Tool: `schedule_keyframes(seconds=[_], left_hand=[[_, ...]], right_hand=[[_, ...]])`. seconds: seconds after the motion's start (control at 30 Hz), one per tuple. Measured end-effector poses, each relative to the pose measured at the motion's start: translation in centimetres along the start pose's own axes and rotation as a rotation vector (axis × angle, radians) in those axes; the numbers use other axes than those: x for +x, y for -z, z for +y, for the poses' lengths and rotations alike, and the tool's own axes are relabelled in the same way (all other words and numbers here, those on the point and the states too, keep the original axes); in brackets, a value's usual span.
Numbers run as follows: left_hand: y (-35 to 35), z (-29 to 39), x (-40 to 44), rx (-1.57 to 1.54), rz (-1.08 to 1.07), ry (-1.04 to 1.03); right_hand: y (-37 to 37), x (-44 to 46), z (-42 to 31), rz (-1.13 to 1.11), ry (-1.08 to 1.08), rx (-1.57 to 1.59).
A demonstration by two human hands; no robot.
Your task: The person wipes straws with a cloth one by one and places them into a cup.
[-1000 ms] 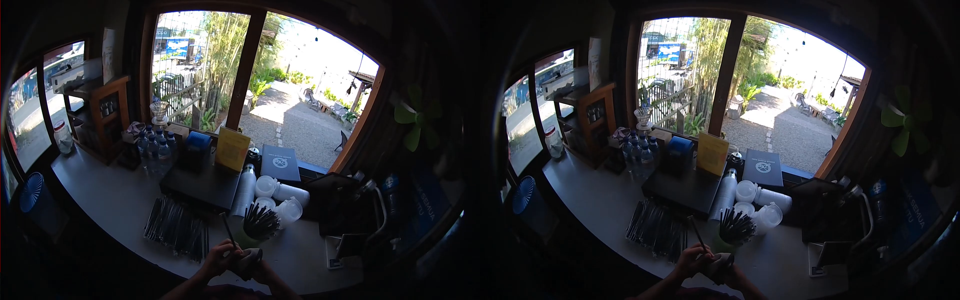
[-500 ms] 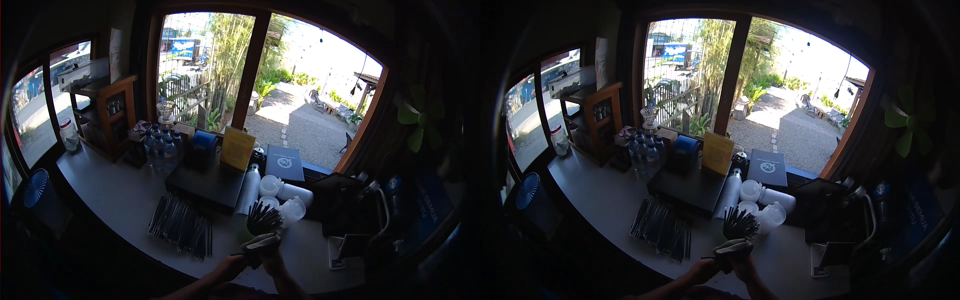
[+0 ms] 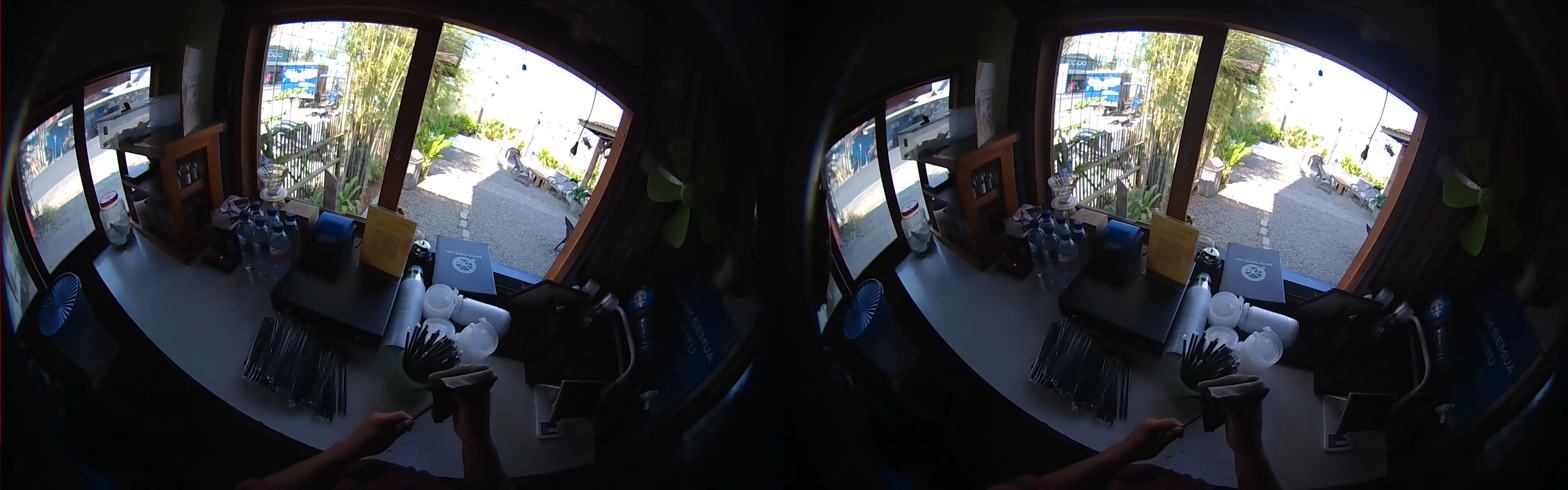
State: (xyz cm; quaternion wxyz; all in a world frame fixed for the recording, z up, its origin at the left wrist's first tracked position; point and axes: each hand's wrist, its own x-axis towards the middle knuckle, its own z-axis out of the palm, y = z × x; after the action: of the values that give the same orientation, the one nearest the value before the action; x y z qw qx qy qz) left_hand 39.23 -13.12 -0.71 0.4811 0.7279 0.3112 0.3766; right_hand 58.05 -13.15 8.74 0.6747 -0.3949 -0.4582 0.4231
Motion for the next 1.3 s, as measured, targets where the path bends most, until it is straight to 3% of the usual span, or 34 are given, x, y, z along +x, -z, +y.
schedule_keyframes(seconds=[0.17, 0.3, 0.43, 0.5, 0.57, 0.67, 0.7, 0.73, 0.8, 0.87, 0.9, 0.97, 1.0, 1.13, 1.27, 1.3], left_hand=[[-0.2, -0.6, -0.1, 0.006, 0.023, -0.025], [0.2, -0.2, 0.1, -0.031, 0.097, -0.006], [1.0, -1.4, 0.0, -0.020, 0.163, 0.093], [1.3, -3.2, 0.0, 0.088, 0.187, 0.121], [1.6, -5.0, -0.4, 0.129, 0.232, 0.103], [2.3, -5.6, -0.5, 0.156, 0.260, 0.107], [2.4, -5.7, -0.5, 0.166, 0.257, 0.108], [2.5, -5.7, -0.5, 0.175, 0.254, 0.109], [2.7, -5.6, -0.6, 0.190, 0.276, 0.093], [3.1, -5.8, -0.5, 0.281, 0.306, 0.052], [3.2, -6.3, -0.7, 0.363, 0.323, 0.023], [3.4, -7.1, -1.2, 0.461, 0.350, 0.020], [3.5, -7.5, -1.5, 0.478, 0.357, 0.044], [3.7, -7.9, -1.8, 0.489, 0.379, 0.083], [4.1, -7.3, -1.8, 0.513, 0.428, 0.101], [4.2, -7.2, -1.7, 0.564, 0.451, 0.109]], right_hand=[[0.4, 1.3, -1.9, -0.053, 0.021, -0.197], [1.1, 1.6, -2.0, -0.048, 0.256, -0.245], [1.6, 3.6, -5.5, 0.223, 0.574, -0.332], [1.9, 4.3, -6.7, 0.283, 0.637, -0.357], [3.0, 5.0, -7.1, 0.288, 0.518, -0.388], [1.2, 6.5, -7.2, 0.218, 0.717, -0.745], [0.9, 7.2, -6.2, 0.138, 0.762, -0.715], [0.7, 7.4, -4.7, 0.119, 0.623, -0.680], [1.9, 9.1, -1.9, -0.093, 0.718, -0.846], [0.9, 8.9, 0.0, -0.089, 0.289, -0.499], [2.2, 9.7, 1.5, -0.220, 0.603, -0.775], [3.6, 10.2, 4.2, -0.253, 0.471, -0.751], [3.9, 10.3, 4.3, -0.302, 0.572, -0.870], [2.2, 9.1, 1.4, -0.129, 0.477, -0.580], [6.5, 9.2, 2.5, 0.408, 0.378, -0.372], [10.3, 10.3, 5.7, 0.509, 0.450, -0.301]])
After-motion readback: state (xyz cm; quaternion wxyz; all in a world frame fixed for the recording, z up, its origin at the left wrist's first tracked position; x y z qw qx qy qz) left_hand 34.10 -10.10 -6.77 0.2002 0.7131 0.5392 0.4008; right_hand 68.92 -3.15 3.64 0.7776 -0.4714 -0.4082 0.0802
